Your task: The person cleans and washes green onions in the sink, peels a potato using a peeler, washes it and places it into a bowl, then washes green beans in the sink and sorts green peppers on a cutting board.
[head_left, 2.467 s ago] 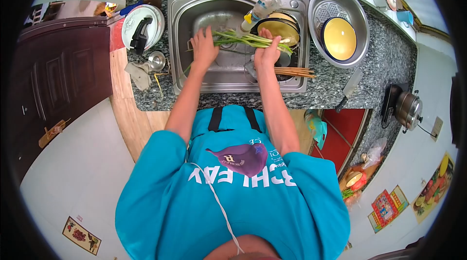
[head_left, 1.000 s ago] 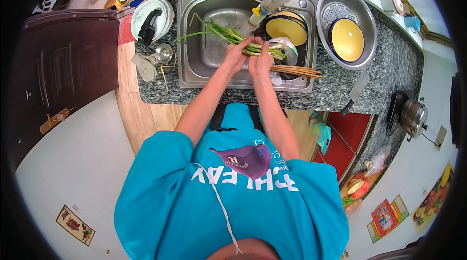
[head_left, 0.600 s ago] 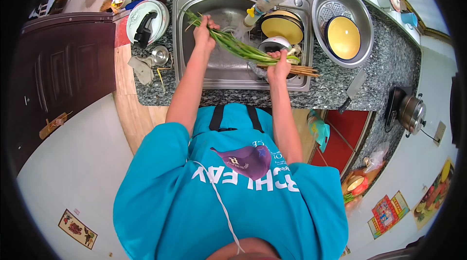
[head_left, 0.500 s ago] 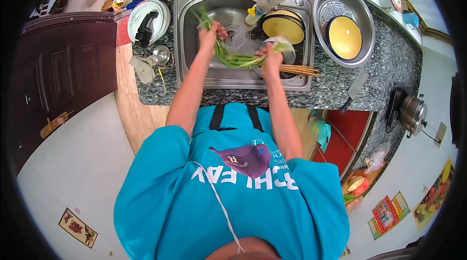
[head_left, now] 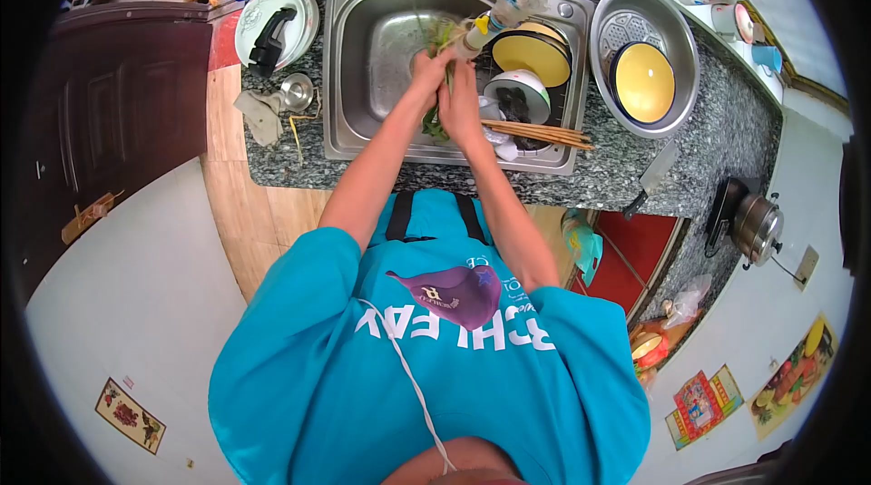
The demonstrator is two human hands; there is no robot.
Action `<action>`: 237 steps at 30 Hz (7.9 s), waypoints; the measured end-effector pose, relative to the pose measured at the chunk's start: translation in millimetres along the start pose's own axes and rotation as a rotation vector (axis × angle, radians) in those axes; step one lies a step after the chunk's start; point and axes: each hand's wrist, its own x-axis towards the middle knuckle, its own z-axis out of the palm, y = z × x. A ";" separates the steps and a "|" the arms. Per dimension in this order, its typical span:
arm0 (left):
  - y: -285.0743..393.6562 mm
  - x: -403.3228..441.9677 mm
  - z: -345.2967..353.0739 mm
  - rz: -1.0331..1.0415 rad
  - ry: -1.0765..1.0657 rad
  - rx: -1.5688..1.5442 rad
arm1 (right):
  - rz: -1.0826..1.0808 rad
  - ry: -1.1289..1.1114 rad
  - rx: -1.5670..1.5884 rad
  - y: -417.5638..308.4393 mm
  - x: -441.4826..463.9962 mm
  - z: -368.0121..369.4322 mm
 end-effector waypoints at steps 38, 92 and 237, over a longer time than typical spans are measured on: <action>4.2 -14.7 -13.5 -0.165 0.073 -0.351 | 0.544 0.466 1.346 32.3 112.2 -67.2; -407.1 -456.4 279.7 0.489 -1.254 1.208 | 0.555 1.349 0.531 97.5 -565.5 -257.1; -625.6 -390.9 776.2 0.735 -1.699 1.473 | 0.770 1.127 -0.166 385.9 -647.1 -791.5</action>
